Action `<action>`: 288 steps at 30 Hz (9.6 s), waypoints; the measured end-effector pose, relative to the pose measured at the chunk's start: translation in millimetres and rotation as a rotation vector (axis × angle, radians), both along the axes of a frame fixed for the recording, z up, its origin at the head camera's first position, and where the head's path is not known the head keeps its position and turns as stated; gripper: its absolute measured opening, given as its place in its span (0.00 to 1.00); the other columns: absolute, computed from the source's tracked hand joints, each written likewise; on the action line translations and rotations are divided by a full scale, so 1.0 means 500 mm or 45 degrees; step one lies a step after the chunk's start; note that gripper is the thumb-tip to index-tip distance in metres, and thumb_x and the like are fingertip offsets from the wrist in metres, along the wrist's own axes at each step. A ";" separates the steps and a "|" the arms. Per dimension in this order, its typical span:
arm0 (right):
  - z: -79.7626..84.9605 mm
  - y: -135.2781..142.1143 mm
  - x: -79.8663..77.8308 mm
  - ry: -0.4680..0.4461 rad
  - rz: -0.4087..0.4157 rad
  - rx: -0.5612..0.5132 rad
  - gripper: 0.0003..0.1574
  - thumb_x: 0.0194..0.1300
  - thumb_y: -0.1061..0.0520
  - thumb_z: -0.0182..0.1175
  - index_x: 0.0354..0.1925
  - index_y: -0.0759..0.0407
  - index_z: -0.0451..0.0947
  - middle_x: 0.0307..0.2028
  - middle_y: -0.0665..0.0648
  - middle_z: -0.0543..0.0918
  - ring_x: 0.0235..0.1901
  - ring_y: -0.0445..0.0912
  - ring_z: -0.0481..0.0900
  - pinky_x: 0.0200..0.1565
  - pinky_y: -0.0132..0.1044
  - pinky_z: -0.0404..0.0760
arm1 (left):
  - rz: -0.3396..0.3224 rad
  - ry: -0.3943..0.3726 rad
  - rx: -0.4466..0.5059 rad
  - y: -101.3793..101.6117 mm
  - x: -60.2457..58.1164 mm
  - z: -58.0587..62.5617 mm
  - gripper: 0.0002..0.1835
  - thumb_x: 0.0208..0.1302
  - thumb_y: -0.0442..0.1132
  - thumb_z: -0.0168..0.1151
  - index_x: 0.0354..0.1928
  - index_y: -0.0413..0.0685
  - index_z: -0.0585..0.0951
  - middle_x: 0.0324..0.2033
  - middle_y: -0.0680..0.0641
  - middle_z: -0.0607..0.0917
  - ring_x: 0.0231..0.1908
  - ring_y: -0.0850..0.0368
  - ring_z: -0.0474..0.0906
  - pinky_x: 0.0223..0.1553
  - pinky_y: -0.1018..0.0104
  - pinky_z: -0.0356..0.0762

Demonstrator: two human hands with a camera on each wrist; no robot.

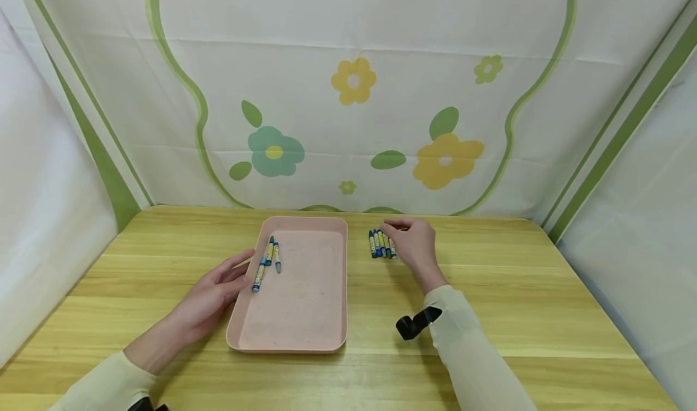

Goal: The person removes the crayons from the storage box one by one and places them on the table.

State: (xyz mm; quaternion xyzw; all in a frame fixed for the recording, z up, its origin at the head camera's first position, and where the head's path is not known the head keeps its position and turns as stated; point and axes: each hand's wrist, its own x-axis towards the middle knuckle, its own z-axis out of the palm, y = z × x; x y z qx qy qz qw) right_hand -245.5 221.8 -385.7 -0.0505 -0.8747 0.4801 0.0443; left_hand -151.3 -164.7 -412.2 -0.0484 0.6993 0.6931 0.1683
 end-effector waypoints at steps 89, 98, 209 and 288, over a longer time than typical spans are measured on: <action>0.020 -0.355 -0.006 -0.031 0.300 -0.065 0.16 0.68 0.43 0.73 0.53 0.40 0.91 0.45 0.42 0.91 0.44 0.41 0.86 0.46 0.38 0.87 | -0.001 -0.008 -0.002 0.000 0.001 0.001 0.34 0.81 0.37 0.54 0.84 0.57 0.59 0.84 0.40 0.58 0.84 0.42 0.54 0.82 0.43 0.58; 0.005 -0.369 -0.007 -0.070 0.393 -0.197 0.16 0.68 0.51 0.74 0.54 0.47 0.91 0.47 0.47 0.91 0.45 0.43 0.85 0.44 0.35 0.86 | -0.003 0.006 -0.007 0.000 0.001 0.002 0.34 0.81 0.36 0.54 0.84 0.57 0.59 0.84 0.40 0.58 0.83 0.43 0.55 0.82 0.44 0.59; 0.063 -0.310 0.011 -0.076 0.369 -0.031 0.11 0.69 0.57 0.72 0.48 0.46 0.93 0.48 0.51 0.92 0.44 0.45 0.88 0.45 0.38 0.88 | -0.007 0.001 -0.014 -0.002 0.000 0.000 0.35 0.81 0.36 0.54 0.84 0.57 0.58 0.84 0.41 0.57 0.84 0.43 0.53 0.82 0.44 0.57; -0.055 0.021 -0.002 -0.081 -0.210 0.013 0.16 0.69 0.58 0.69 0.53 0.61 0.90 0.56 0.66 0.90 0.63 0.60 0.83 0.65 0.54 0.82 | -0.013 0.012 -0.020 -0.005 -0.004 -0.004 0.35 0.81 0.37 0.55 0.84 0.59 0.59 0.84 0.42 0.58 0.83 0.45 0.57 0.80 0.50 0.63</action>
